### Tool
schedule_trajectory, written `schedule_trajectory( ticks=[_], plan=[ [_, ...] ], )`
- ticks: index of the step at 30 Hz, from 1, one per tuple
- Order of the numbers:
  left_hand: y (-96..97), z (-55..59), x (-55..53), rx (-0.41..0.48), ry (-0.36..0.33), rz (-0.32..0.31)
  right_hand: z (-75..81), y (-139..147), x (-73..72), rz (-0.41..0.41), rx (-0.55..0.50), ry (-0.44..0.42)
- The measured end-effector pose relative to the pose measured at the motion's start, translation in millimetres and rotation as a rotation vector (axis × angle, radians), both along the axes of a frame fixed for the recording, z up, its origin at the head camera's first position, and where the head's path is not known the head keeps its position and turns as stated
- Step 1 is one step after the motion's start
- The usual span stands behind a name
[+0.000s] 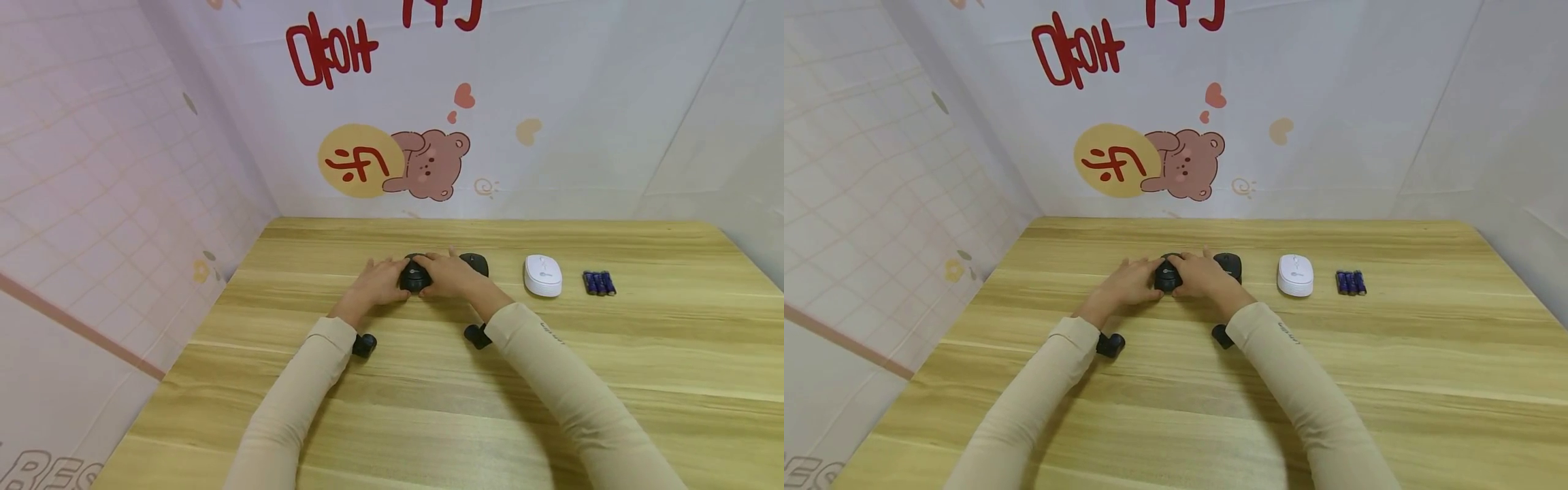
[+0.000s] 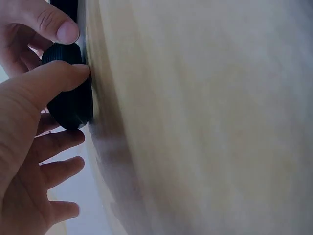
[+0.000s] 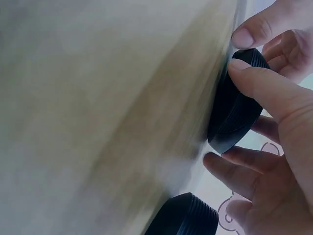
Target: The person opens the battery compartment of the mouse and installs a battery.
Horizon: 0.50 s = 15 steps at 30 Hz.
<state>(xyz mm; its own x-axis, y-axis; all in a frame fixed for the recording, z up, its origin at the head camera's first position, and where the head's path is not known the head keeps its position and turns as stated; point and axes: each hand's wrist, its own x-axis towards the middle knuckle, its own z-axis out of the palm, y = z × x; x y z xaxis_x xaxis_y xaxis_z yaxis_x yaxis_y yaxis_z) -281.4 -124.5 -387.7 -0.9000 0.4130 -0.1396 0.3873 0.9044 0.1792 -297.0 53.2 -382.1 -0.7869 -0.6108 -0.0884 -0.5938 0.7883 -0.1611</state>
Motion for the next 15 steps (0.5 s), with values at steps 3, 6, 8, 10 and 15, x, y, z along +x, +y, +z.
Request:
schedule_trajectory(
  ticks=[3,6,8,10,15],
  plan=[
    [-0.2,0.2,0.2,-0.004,0.027,-0.006,0.1,-0.1,0.7,0.014,-0.056,-0.030],
    [-1.9,0.2,-0.8,0.001,0.078,-0.004,0.5,-1.2,1.1,0.035,-0.121,-0.036],
    [-3.4,-0.2,-2.0,0.006,0.118,-0.001,0.8,-2.2,1.3,0.051,-0.167,-0.027],
    [-4.6,0.4,-2.8,0.017,0.158,0.003,1.4,-3.5,1.2,0.071,-0.218,-0.010],
    [-4.7,5.6,-1.6,0.048,0.251,0.014,7.0,-4.3,5.9,0.057,-0.303,0.025]
  ],
)
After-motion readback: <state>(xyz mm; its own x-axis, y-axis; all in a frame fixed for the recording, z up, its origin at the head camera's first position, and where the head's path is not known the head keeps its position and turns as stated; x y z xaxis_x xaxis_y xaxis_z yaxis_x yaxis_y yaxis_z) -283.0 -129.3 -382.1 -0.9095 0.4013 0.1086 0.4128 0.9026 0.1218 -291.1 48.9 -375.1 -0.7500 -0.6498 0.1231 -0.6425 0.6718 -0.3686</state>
